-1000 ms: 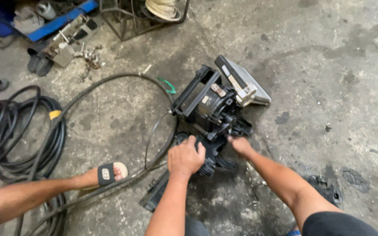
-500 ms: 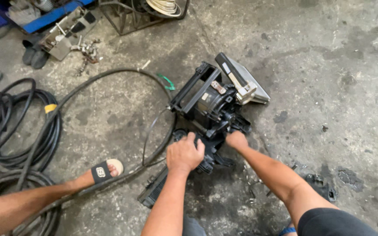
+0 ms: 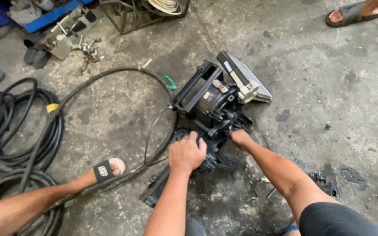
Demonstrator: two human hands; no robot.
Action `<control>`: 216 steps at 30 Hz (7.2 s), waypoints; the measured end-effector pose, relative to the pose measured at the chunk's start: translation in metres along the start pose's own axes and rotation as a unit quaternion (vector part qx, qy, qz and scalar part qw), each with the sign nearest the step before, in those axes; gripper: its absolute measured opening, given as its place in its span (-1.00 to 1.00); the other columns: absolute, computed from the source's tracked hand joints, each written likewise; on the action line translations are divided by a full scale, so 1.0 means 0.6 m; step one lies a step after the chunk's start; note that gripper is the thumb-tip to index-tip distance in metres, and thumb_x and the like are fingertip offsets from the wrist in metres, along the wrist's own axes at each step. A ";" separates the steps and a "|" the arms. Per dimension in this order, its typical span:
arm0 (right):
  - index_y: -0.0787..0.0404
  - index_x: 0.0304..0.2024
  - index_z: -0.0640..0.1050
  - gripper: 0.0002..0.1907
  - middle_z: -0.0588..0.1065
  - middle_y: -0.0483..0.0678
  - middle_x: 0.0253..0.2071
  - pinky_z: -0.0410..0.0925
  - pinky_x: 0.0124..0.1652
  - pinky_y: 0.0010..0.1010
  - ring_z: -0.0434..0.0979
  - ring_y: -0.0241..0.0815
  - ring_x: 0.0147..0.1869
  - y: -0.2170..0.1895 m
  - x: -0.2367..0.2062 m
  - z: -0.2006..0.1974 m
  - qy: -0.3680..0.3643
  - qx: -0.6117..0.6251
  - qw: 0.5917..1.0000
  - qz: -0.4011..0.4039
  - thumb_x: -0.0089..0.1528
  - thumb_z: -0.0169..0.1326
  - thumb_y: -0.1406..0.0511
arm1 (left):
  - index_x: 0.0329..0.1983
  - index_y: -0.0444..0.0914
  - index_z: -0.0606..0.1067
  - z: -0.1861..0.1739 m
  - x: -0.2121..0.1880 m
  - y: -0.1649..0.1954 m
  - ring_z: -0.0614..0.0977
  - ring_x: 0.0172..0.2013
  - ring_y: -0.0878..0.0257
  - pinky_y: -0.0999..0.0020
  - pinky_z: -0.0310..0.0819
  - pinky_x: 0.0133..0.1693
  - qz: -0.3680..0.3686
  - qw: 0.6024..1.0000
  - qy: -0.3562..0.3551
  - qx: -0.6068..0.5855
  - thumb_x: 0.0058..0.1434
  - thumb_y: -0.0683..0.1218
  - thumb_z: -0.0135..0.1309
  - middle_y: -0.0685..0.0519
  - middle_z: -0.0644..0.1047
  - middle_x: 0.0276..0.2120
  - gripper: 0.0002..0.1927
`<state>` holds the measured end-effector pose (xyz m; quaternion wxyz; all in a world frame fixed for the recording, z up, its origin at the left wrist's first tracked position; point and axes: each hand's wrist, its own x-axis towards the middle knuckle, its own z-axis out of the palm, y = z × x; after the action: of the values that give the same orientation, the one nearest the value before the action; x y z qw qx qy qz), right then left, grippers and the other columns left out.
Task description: The person sits on the workshop floor and disassembles a car HVAC blower/evaporator assembly. They use a long bar and a screwdriver to loosen fasteners, remove small brackets, separate the plastic housing halves, and lift out the finned heat exchanger, setting parts on the floor beside the unit.
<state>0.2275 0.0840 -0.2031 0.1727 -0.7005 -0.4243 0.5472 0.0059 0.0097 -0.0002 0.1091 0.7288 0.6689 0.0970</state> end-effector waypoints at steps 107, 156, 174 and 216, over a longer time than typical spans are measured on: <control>-0.17 0.44 0.35 -0.23 0.50 0.15 -0.54 0.39 -0.33 -0.18 0.41 -0.09 -0.47 0.129 -0.404 -0.294 0.043 -0.160 0.977 -0.132 0.16 0.00 0.40 | -0.04 -0.27 0.41 0.324 -0.106 0.271 0.73 -0.14 0.01 0.15 0.67 -0.15 -0.157 0.501 -0.243 -0.815 0.42 -0.03 0.00 -0.11 0.62 -0.12 -0.78; 0.13 0.12 0.57 -0.59 0.62 -0.01 -0.34 0.46 -0.26 -0.39 0.63 -0.24 -0.28 0.218 -0.406 -0.214 0.001 -0.094 0.936 -0.339 0.20 0.06 0.37 | 0.01 -0.29 0.36 0.345 -0.026 0.232 0.75 -0.18 -0.04 0.16 0.69 -0.25 -0.156 0.516 -0.257 -0.802 0.48 0.01 -0.06 -0.20 0.65 -0.13 -0.74; 0.28 -0.06 0.53 -0.64 0.53 0.10 -0.34 0.37 -0.30 -0.15 0.55 0.02 -0.32 0.261 -0.389 -0.229 0.290 -0.037 0.934 -0.208 0.32 0.03 0.12 | 0.00 -0.29 0.36 0.341 -0.016 0.236 0.74 -0.16 -0.07 0.12 0.68 -0.23 -0.177 0.515 -0.269 -0.794 0.49 0.02 -0.10 -0.21 0.65 -0.13 -0.74; 0.04 0.17 0.55 -0.64 0.60 0.08 -0.38 0.45 -0.19 -0.16 0.65 0.03 -0.26 0.232 -0.216 -0.263 0.261 -0.143 0.933 -0.202 0.33 0.01 0.22 | -0.07 -0.24 0.57 -0.005 0.055 0.023 0.61 -0.03 -0.21 -0.08 0.47 0.04 -0.050 0.994 -0.083 -0.056 0.27 0.15 0.03 -0.24 0.61 -0.12 -0.60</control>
<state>0.4230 -0.0633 -0.1672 0.2821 -0.7357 -0.5704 0.2318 0.0213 0.0413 0.0063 0.2093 0.6925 0.6871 0.0678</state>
